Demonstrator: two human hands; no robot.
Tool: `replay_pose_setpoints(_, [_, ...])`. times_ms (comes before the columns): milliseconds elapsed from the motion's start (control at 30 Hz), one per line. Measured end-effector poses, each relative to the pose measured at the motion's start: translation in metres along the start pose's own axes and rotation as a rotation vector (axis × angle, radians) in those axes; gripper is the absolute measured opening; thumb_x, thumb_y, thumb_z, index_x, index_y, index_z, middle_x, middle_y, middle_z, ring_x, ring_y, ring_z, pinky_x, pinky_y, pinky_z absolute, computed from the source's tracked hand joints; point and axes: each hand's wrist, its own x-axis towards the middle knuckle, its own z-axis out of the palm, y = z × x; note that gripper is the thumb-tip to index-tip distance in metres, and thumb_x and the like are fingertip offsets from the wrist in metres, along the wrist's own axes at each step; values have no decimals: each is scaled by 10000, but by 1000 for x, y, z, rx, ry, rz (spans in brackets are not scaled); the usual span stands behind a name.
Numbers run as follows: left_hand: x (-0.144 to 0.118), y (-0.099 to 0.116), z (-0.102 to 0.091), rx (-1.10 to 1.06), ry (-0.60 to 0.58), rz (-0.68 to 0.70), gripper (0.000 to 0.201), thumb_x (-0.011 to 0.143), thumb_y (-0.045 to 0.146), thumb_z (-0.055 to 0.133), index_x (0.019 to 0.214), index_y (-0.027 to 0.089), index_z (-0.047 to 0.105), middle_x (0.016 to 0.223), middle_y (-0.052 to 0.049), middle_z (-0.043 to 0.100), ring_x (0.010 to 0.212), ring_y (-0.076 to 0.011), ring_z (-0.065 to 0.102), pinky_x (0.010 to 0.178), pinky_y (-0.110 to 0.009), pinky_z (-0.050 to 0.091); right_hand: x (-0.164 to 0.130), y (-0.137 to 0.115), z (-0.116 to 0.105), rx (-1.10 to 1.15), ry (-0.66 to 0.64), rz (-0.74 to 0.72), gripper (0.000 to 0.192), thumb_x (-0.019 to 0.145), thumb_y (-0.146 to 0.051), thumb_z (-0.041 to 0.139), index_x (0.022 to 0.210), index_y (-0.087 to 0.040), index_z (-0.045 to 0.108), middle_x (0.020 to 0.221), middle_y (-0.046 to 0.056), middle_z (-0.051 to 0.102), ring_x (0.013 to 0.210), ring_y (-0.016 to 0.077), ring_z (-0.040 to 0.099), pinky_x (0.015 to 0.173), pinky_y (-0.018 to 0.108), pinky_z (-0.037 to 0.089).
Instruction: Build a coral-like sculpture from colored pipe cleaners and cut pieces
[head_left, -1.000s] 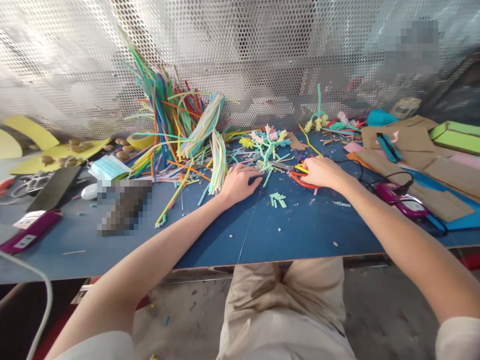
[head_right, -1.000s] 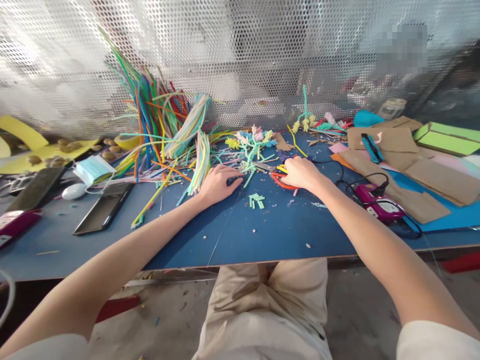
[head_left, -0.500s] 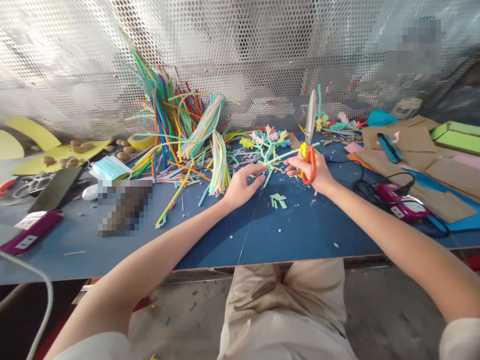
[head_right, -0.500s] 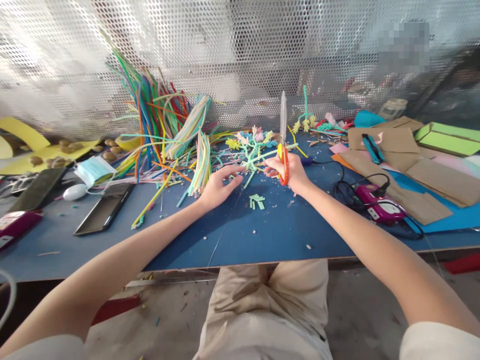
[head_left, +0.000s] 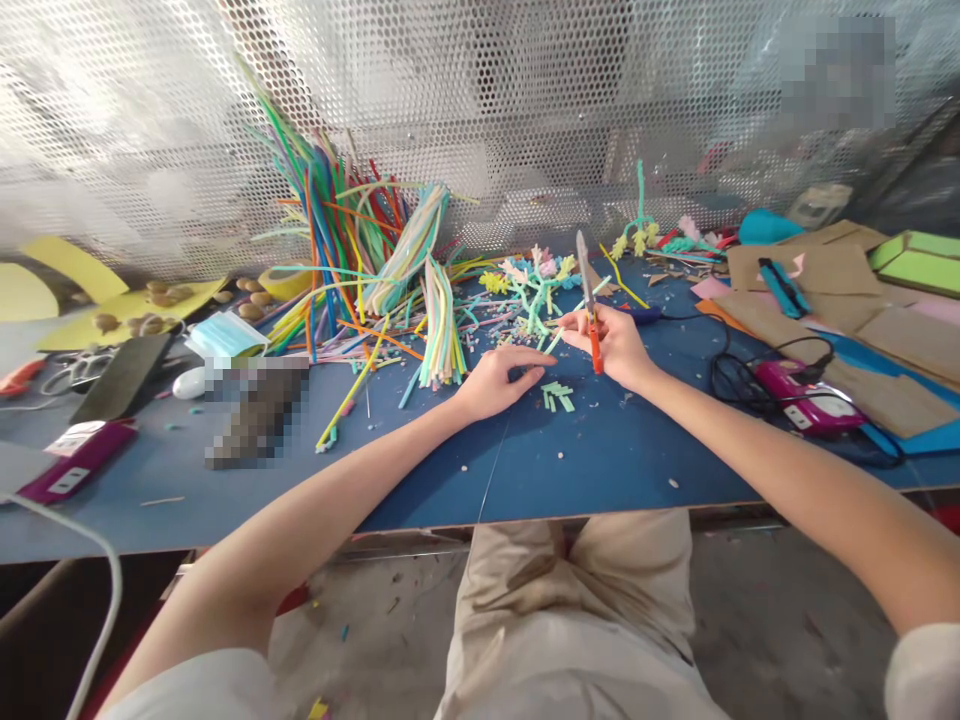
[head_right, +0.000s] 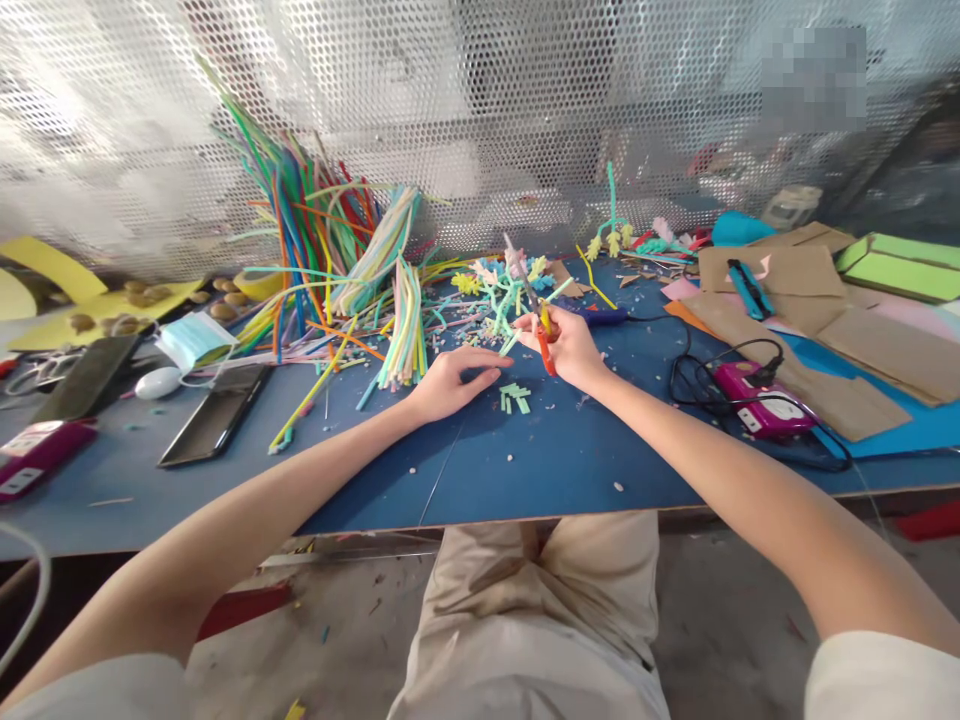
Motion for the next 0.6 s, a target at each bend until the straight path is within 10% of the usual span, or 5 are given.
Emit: replay_pose_setpoints(600, [1,3,8,188,-87,43,165,989,344,670,917,212,736,1011,-19,772,947,-197,676,963,-389,489,6,11,3,42,182,-72,386,742,-438,861,748,-235,532,870,10,678,769,165,602,767,334,514])
